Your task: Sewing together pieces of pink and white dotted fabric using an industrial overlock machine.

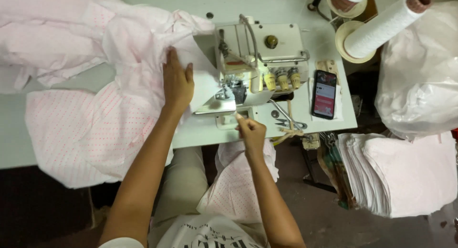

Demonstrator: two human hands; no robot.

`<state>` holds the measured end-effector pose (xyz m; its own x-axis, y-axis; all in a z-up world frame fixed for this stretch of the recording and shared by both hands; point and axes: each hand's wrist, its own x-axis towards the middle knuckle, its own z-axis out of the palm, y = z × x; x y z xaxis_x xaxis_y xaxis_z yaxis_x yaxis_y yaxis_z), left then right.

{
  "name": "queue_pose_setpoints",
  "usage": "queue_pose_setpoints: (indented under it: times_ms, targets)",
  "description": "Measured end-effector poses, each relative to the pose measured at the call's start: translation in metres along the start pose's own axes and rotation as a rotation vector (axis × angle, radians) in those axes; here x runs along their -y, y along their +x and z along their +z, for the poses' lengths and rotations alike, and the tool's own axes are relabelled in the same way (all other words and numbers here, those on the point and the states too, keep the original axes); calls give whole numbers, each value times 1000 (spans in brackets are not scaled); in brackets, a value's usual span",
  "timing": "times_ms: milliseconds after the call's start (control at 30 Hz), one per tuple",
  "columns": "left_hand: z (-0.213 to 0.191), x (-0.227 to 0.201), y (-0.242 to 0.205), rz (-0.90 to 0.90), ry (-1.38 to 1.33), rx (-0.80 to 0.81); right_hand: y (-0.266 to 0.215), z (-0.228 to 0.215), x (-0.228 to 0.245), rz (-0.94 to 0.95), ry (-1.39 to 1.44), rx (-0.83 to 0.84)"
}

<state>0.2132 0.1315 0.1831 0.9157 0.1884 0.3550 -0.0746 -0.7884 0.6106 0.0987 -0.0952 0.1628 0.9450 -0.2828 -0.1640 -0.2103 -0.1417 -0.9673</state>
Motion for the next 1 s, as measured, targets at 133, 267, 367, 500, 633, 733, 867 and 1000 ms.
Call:
queue_pose_setpoints:
  times_ms: [133,267,367,500,633,733,867,1000]
  targets:
    - [-26,12,-97,-413,-107,186,-28,-43,-6,95,-60,-44]
    - [23,52,-141,-1206,-1013,699,-49,-59,-32,118,15,-4]
    - [18,58,-98,-985,-990,18,-61,-60,-26,135,35,31]
    - [-71,20,28,-264,-421,-156,-74,-58,-2,178,119,111]
    - [-108,56,82,227,-16,-137,-81,-56,-12,224,60,169]
    - [-111,73,39,-133,92,217,-87,-53,-18,279,52,175]
    - [-76,113,-2,-252,262,468,-94,-42,-26,271,50,259]
    - [-57,142,-11,-334,-46,289,-94,-29,-14,224,-33,329]
